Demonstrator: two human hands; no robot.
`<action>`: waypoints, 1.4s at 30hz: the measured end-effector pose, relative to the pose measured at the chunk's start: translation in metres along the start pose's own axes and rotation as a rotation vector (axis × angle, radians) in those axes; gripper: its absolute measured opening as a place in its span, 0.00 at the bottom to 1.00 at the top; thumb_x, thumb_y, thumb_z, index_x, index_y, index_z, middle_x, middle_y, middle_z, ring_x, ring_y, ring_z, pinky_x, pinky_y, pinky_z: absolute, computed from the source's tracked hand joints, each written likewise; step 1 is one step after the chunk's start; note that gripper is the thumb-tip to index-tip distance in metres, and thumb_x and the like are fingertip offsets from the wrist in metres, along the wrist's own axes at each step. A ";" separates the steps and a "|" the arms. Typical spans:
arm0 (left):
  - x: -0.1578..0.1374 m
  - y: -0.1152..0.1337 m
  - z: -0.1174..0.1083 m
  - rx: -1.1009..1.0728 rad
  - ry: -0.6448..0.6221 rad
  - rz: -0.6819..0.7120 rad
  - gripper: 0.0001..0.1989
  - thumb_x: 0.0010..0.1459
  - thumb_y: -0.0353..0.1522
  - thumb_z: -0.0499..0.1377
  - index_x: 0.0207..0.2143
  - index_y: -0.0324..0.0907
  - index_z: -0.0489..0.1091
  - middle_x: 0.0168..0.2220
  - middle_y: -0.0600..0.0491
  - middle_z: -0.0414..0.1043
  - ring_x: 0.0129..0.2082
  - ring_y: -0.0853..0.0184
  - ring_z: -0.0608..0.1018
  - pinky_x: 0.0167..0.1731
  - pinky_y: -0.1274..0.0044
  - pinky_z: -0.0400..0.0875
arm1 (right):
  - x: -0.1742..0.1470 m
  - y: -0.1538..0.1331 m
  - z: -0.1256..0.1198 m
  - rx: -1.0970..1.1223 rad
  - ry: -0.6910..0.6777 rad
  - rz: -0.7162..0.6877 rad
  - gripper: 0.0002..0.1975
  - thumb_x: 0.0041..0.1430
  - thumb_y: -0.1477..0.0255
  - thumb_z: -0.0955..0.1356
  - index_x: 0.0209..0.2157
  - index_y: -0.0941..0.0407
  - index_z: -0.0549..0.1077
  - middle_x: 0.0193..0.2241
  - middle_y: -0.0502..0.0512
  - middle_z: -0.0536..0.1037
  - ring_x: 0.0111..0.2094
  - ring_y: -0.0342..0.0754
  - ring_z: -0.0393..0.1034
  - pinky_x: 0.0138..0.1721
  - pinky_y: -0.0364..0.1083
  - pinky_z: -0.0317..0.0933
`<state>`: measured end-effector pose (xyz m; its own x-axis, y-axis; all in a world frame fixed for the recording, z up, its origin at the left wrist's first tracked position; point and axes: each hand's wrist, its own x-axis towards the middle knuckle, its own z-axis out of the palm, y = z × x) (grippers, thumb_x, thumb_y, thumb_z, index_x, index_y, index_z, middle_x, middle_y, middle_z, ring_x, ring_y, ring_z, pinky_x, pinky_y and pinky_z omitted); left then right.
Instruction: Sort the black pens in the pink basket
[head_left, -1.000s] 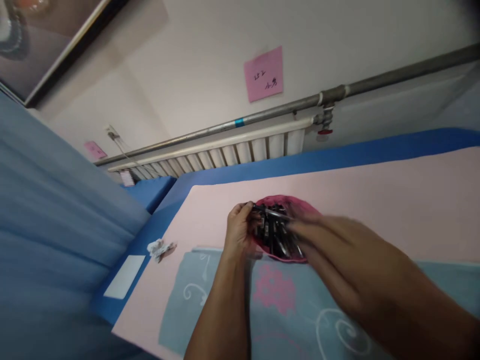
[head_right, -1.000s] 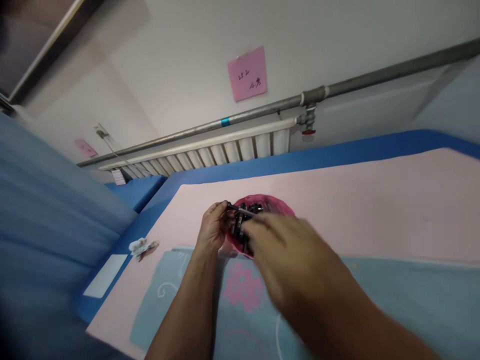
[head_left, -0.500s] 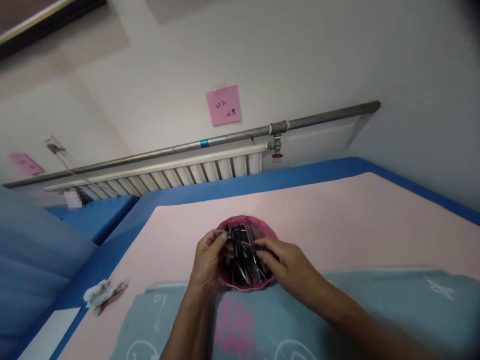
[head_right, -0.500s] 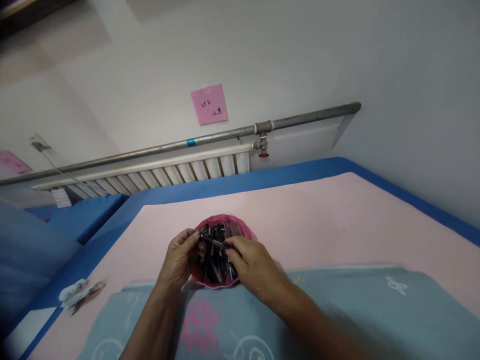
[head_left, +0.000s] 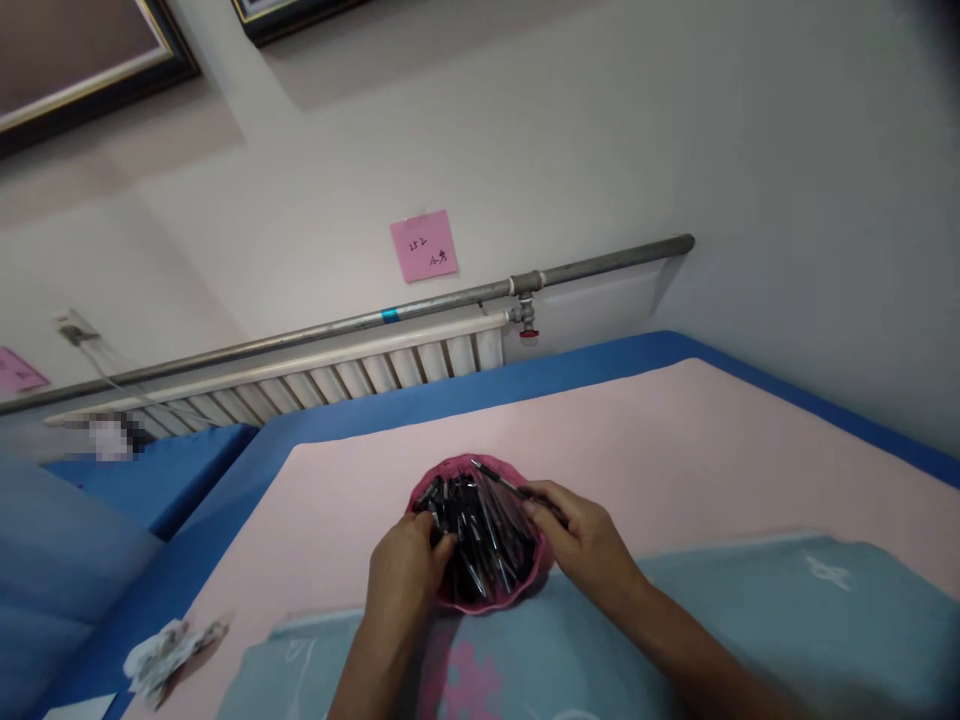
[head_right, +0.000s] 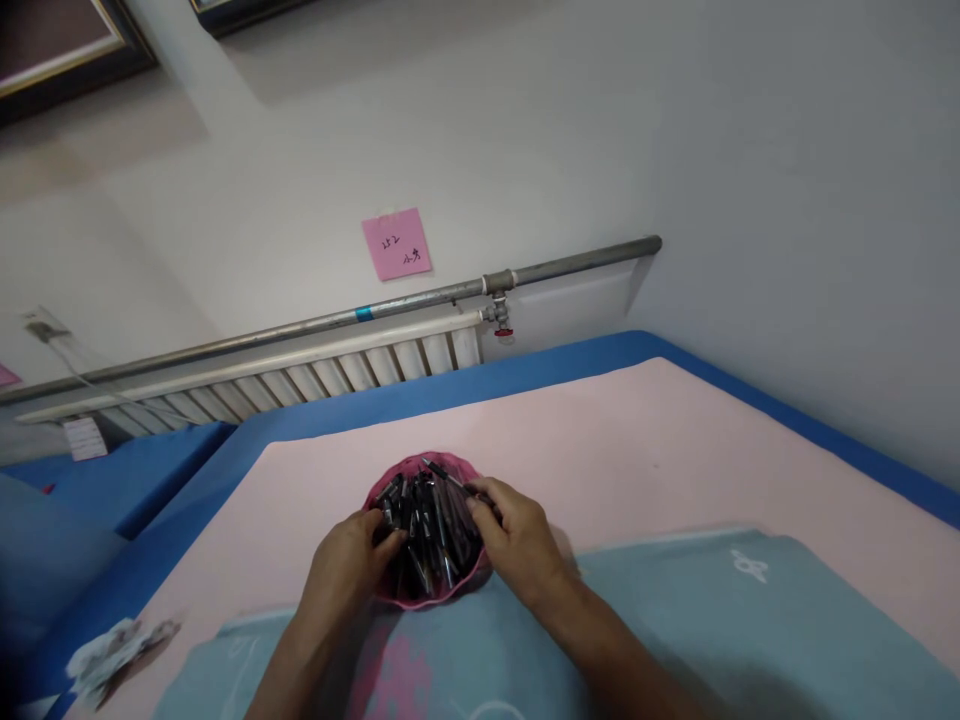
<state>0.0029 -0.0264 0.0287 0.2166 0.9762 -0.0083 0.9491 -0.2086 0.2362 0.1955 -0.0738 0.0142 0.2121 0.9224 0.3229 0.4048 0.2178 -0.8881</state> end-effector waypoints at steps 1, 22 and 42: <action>0.001 -0.001 0.000 -0.007 -0.009 0.000 0.10 0.54 0.37 0.54 0.28 0.41 0.71 0.33 0.47 0.74 0.32 0.61 0.74 0.27 0.75 0.55 | 0.000 0.001 0.001 -0.005 -0.001 -0.010 0.12 0.55 0.69 0.60 0.34 0.55 0.74 0.31 0.53 0.78 0.34 0.48 0.72 0.36 0.45 0.64; 0.009 -0.005 -0.002 -1.818 0.050 -0.337 0.09 0.45 0.29 0.64 0.28 0.38 0.66 0.25 0.52 0.74 0.26 0.68 0.78 0.21 0.82 0.70 | -0.009 0.003 0.004 -0.072 -0.217 -0.192 0.10 0.58 0.73 0.61 0.39 0.55 0.72 0.34 0.54 0.77 0.35 0.47 0.71 0.37 0.45 0.64; 0.004 0.016 0.012 -1.673 -0.042 -0.256 0.15 0.44 0.36 0.65 0.34 0.38 0.69 0.31 0.49 0.75 0.22 0.70 0.76 0.18 0.81 0.68 | 0.000 0.016 -0.001 -0.134 0.047 -0.089 0.12 0.59 0.71 0.59 0.41 0.55 0.69 0.37 0.55 0.76 0.38 0.48 0.71 0.40 0.46 0.64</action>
<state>0.0218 -0.0271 0.0213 0.1387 0.9648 -0.2235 -0.3005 0.2561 0.9188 0.2027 -0.0704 0.0002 0.2103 0.8847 0.4161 0.5385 0.2504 -0.8046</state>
